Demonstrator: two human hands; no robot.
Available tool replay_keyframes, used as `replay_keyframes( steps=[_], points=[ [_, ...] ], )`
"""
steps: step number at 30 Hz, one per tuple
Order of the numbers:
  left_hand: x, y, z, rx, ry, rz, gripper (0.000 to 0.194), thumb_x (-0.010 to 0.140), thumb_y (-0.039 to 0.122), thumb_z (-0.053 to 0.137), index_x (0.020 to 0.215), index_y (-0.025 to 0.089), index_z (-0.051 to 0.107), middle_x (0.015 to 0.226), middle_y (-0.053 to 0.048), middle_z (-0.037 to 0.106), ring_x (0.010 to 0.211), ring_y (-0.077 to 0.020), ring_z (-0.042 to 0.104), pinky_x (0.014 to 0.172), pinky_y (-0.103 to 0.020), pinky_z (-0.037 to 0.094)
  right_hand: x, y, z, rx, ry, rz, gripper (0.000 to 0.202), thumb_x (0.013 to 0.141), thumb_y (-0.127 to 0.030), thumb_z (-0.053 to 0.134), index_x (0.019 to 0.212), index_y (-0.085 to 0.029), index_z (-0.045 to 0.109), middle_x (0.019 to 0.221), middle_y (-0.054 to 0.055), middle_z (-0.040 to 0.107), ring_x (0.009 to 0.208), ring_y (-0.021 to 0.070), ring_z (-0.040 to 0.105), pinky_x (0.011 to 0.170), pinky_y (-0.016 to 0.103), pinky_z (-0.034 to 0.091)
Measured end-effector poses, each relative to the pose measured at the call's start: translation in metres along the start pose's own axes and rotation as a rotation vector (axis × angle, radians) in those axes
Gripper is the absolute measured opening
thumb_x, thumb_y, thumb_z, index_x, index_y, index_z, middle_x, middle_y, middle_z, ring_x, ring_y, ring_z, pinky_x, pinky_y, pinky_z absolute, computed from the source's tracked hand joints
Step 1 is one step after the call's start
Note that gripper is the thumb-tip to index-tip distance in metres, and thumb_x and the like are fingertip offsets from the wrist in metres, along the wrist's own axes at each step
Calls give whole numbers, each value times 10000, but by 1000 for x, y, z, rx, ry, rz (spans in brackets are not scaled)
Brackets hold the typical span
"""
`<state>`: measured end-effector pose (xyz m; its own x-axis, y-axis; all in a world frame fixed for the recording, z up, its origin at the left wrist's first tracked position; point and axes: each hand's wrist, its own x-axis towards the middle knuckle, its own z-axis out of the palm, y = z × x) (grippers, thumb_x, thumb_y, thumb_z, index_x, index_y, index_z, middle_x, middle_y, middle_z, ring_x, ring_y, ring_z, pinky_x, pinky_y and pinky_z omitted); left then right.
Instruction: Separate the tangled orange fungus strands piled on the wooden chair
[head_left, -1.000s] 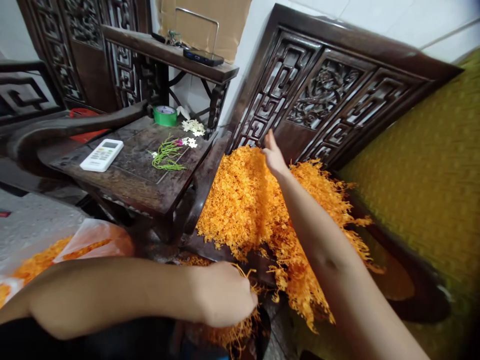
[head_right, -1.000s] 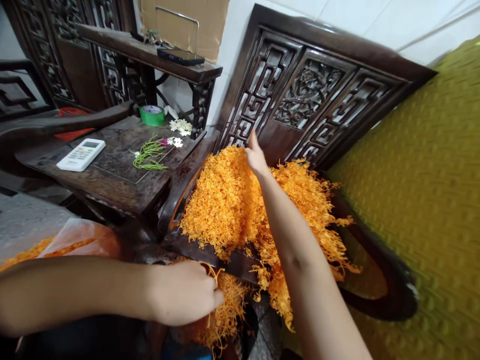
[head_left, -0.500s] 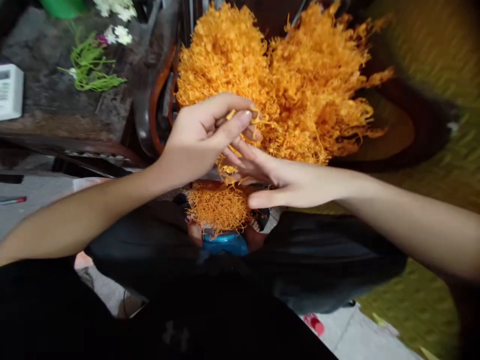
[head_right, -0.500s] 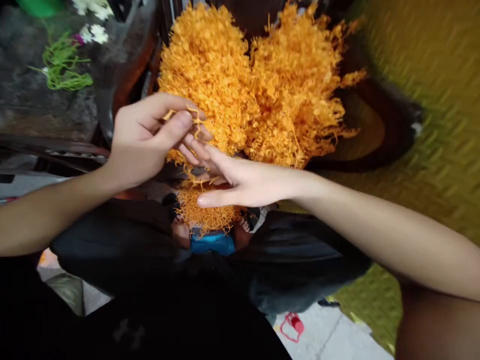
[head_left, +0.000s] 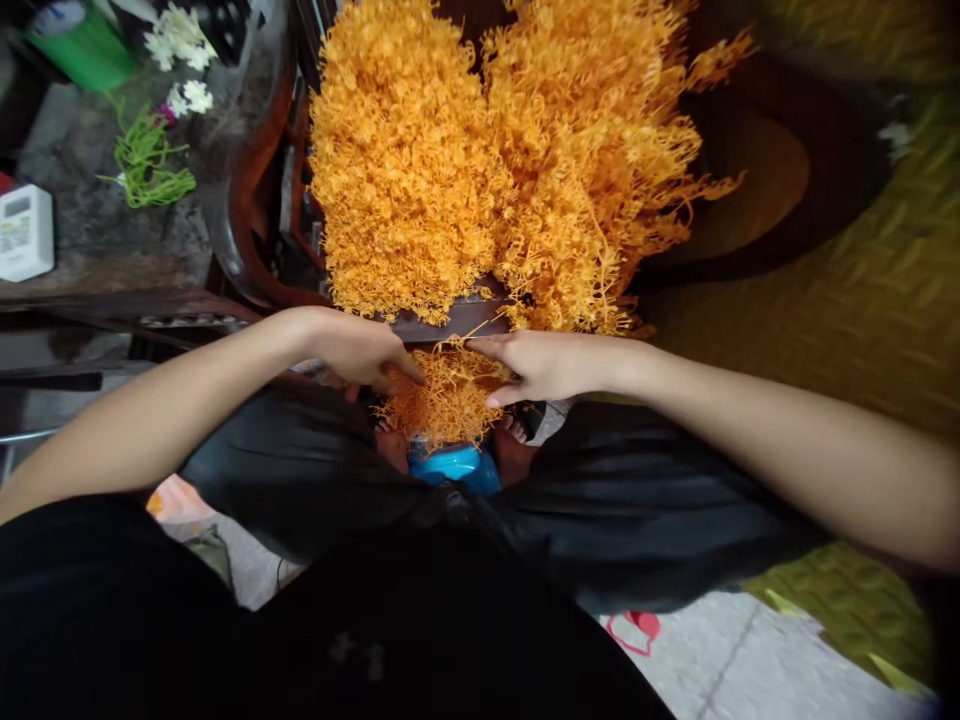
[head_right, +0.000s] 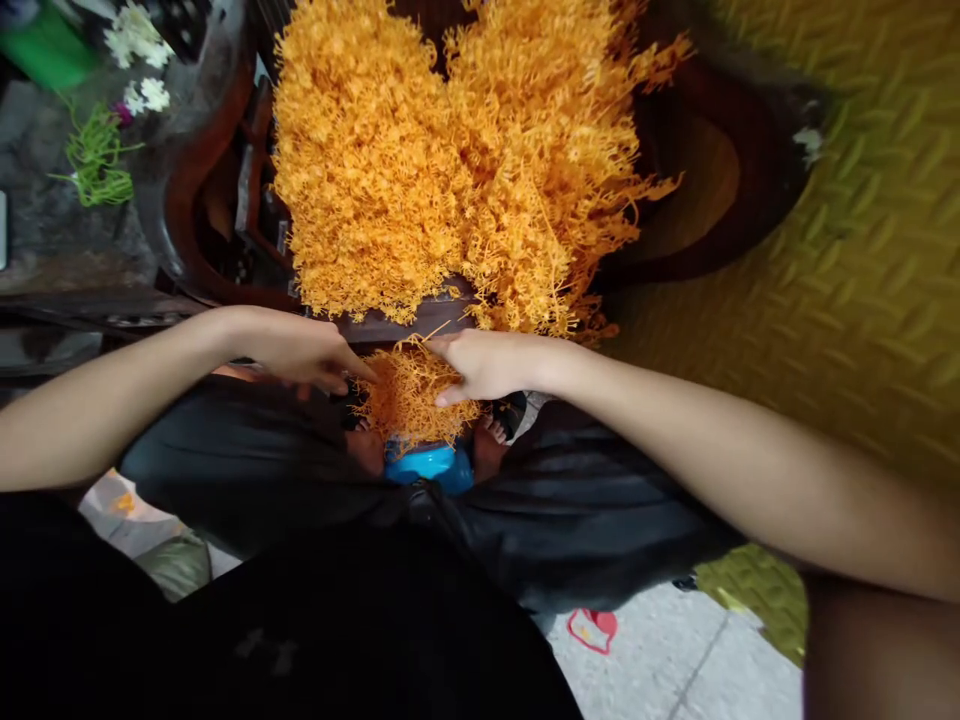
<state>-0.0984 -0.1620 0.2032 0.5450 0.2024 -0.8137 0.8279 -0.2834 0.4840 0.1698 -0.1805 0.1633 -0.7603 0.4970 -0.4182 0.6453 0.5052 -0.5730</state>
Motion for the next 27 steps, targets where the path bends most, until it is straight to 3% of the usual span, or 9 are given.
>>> replay_keyframes(
  steps=[2, 4, 6, 8, 10, 13, 16, 19, 27],
  points=[
    [9, 1, 0, 74, 39, 11, 592, 872, 296, 606, 1461, 230, 597, 858, -34, 796, 553, -137, 657, 537, -202, 419, -3, 0, -7, -24, -34, -19, 687, 846, -469, 740, 1432, -143, 590, 1192, 145, 730, 985, 283, 695, 842, 373, 512],
    [15, 3, -1, 187, 158, 56, 567, 877, 323, 615, 1441, 264, 619, 1009, -53, 806, 692, -168, 696, 637, -230, 457, -12, 0, -25, -65, 0, 19, 496, 905, -441, 679, 1335, -193, 676, 1077, 98, 762, 901, 257, 704, 805, 362, 506],
    [19, 8, -6, 299, 282, 83, 520, 884, 351, 619, 1399, 292, 657, 1123, -65, 790, 845, -211, 714, 739, -270, 478, -26, 6, -47, -128, 227, 124, 334, 961, -414, 602, 1193, -224, 748, 999, 79, 761, 873, 245, 698, 817, 368, 502],
    [24, 19, -14, 392, 374, 65, 486, 907, 384, 585, 1378, 304, 671, 1123, -79, 781, 910, -249, 714, 785, -320, 490, -37, 20, -66, -245, 573, 309, 335, 974, -427, 572, 1142, -204, 758, 1072, 118, 738, 937, 271, 688, 850, 397, 506],
    [34, 35, -26, 459, 481, 37, 466, 940, 422, 525, 1362, 297, 679, 1074, -101, 776, 908, -277, 711, 791, -372, 504, -40, 42, -76, -353, 777, 527, 413, 937, -470, 625, 1168, -147, 738, 1159, 186, 705, 989, 314, 679, 847, 424, 520],
    [64, 68, -48, 484, 699, 41, 490, 979, 445, 448, 1353, 230, 680, 1084, -152, 752, 983, -313, 696, 848, -441, 518, -28, 75, -79, -315, 665, 723, 484, 878, -447, 710, 1196, -83, 721, 1073, 217, 731, 960, 324, 702, 819, 405, 542],
    [111, 99, -69, 456, 946, 21, 614, 960, 437, 517, 1451, 72, 561, 1335, -241, 637, 1215, -360, 603, 1000, -470, 497, -14, 92, -79, -201, 660, 715, 316, 902, -289, 663, 1135, -101, 764, 1038, 197, 763, 1007, 305, 720, 882, 368, 536],
    [158, 113, -82, 429, 1057, -45, 945, 880, 547, 642, 1597, 27, 310, 1586, -276, 391, 1395, -425, 435, 1099, -526, 452, -15, 95, -83, -134, 836, 653, 308, 967, -238, 551, 1150, -134, 776, 1094, 173, 773, 1069, 283, 721, 945, 347, 517],
    [223, 99, -102, 551, 1180, -75, 1008, 925, 457, 583, 1658, 46, 25, 1738, -204, 56, 1590, -416, 43, 1228, -597, 273, -43, 100, -95, 87, 1211, 615, 321, 956, -228, 549, 1156, -115, 774, 1175, 165, 762, 1119, 278, 704, 1006, 333, 505]
  ],
)
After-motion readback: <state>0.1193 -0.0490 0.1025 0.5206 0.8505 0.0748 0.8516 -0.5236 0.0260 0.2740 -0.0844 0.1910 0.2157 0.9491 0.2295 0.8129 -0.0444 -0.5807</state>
